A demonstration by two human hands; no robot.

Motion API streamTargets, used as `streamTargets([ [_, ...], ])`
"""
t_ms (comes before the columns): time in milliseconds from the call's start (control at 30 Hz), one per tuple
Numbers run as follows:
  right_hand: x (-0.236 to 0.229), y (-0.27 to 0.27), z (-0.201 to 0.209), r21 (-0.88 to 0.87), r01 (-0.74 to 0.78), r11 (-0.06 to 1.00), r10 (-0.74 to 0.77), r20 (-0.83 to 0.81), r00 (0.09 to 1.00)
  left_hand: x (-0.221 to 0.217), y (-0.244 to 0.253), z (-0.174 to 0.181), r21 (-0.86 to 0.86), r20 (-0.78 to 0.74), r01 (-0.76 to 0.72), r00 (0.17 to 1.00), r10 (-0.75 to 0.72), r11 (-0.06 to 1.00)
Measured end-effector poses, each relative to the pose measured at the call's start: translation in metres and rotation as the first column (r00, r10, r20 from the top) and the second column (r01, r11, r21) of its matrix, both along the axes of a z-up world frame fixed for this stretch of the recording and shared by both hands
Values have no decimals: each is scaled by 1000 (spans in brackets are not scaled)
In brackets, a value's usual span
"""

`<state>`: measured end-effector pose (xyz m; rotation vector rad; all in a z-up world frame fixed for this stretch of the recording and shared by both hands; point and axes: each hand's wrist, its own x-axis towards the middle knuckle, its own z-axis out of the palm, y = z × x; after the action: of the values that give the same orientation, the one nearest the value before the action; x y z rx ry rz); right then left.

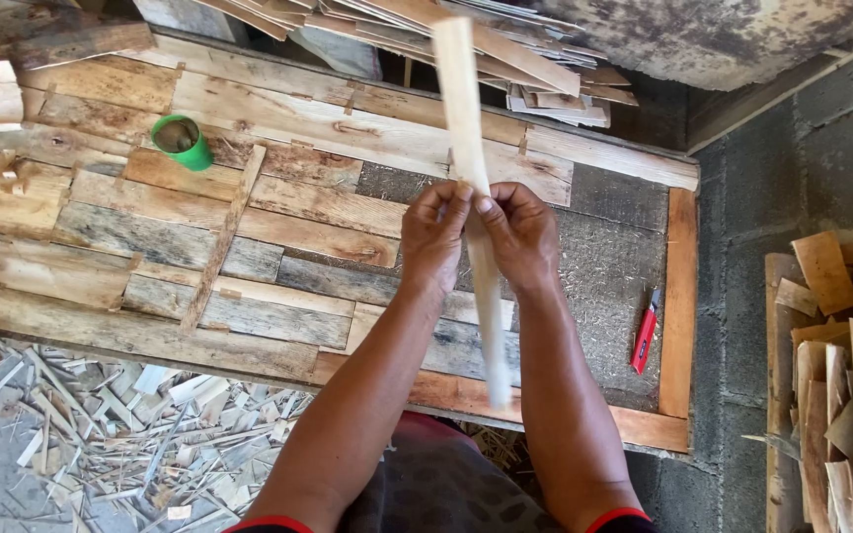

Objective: Installing and trimming wood strips onto a panel for decorative cladding.

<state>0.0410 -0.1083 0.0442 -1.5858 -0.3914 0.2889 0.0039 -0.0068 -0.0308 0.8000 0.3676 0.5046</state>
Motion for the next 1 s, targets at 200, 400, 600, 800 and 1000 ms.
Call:
streamTargets([
  [200, 11, -3, -36, 305, -56, 951, 164, -342, 925, -16, 9, 15, -253, -9, 75, 997, -80, 965],
  [400, 13, -5, -39, 417, -52, 907, 296, -548, 782, -19, 17, 2, -273, -13, 150, 987, -160, 950],
  [600, 15, 1, -39, 457, -106, 883, 343, -475, 811, -16, 14, -3, -218, -80, 104, 989, -124, 970],
  [800, 19, 13, -36, 227, -37, 973, 102, -282, 954, -20, 6, 26, 223, -256, -30, 963, 88, 974],
  [1000, -2, 34, -31, 303, 65, 951, 22, -276, 961, -13, 8, 15, -3, -80, -113, 990, 112, 994],
])
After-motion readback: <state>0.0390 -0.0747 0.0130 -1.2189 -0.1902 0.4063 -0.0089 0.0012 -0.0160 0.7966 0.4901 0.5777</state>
